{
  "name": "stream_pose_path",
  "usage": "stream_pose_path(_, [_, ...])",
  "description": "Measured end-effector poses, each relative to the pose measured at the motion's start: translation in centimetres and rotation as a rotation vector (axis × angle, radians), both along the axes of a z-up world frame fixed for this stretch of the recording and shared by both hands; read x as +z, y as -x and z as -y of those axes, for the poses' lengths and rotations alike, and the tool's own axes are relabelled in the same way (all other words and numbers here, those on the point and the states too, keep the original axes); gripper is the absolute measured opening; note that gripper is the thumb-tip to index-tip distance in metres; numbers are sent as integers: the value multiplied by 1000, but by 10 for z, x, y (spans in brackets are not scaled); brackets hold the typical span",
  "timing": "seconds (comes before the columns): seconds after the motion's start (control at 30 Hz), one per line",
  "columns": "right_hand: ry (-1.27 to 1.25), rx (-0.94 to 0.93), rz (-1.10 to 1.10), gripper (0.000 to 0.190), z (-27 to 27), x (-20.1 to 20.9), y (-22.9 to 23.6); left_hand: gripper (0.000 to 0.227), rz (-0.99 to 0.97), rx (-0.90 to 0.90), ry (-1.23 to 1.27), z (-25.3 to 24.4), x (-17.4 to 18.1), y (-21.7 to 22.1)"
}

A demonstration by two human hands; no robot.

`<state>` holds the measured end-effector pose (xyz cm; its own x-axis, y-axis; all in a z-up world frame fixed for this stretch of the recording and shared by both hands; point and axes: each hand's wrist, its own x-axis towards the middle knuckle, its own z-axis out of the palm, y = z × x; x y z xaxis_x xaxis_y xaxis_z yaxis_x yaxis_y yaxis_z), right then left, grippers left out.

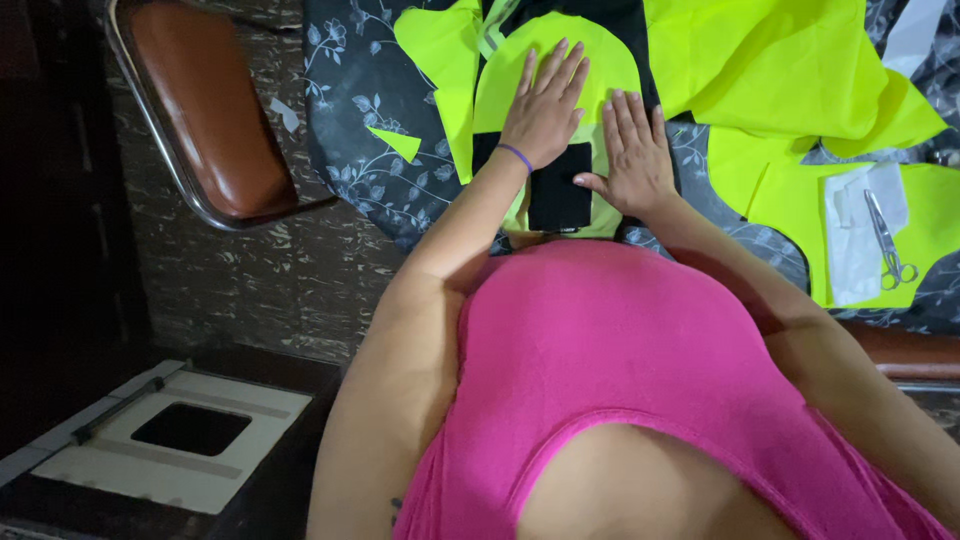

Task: The person positions pieces of neon yellow and black fabric on a surface and uses shears to cut along the edges of the yellow fabric.

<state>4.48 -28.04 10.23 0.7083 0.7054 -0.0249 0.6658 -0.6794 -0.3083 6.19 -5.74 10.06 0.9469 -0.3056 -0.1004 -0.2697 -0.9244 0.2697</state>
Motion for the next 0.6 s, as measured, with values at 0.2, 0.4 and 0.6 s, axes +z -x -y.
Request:
stream_pose_path(0.2, [59,-65,-26,121,41,16,25,67,-204,34,-39,10,1,-2])
stream_pose_path(0.4, [-167,-339,-67,77,124,27,58,71,-237,5,-58,20,20,12])
stream_pose_path(0.6, [-216,-532,221,54,250,5,83,80,-192,-71,-52,29,-1,48])
